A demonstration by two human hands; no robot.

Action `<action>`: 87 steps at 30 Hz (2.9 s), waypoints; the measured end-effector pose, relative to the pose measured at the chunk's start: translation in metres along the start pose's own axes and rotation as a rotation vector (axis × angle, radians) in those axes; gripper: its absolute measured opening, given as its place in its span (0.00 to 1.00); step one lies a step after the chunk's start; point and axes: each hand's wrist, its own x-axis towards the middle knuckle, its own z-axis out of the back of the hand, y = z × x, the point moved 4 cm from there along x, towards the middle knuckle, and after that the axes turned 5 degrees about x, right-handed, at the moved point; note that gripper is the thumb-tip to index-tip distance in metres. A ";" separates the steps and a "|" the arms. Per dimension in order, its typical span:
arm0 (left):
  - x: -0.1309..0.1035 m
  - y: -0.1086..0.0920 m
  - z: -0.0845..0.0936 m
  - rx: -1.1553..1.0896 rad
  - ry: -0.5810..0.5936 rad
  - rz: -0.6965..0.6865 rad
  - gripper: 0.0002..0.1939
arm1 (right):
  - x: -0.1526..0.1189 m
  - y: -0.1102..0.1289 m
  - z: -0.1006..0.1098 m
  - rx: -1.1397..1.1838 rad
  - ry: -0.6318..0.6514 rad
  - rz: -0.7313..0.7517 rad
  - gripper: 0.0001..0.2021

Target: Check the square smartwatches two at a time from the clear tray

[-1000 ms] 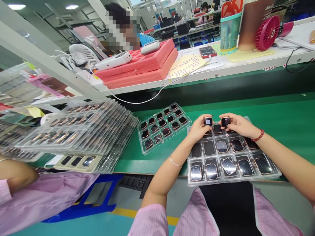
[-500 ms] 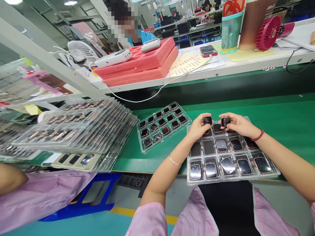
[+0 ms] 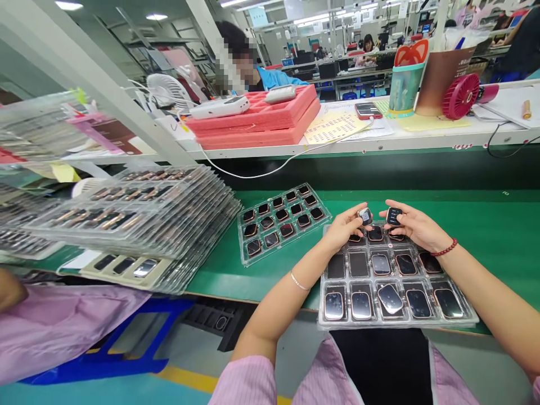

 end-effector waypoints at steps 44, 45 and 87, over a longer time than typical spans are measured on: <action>-0.001 -0.002 -0.003 0.104 0.123 0.007 0.38 | -0.006 0.010 -0.022 -0.257 0.109 -0.017 0.26; -0.001 -0.002 -0.003 0.105 0.125 0.009 0.38 | -0.006 0.010 -0.022 -0.255 0.110 -0.014 0.26; -0.021 -0.026 -0.003 0.494 0.028 -0.116 0.10 | -0.004 0.009 -0.022 -0.545 0.065 0.133 0.07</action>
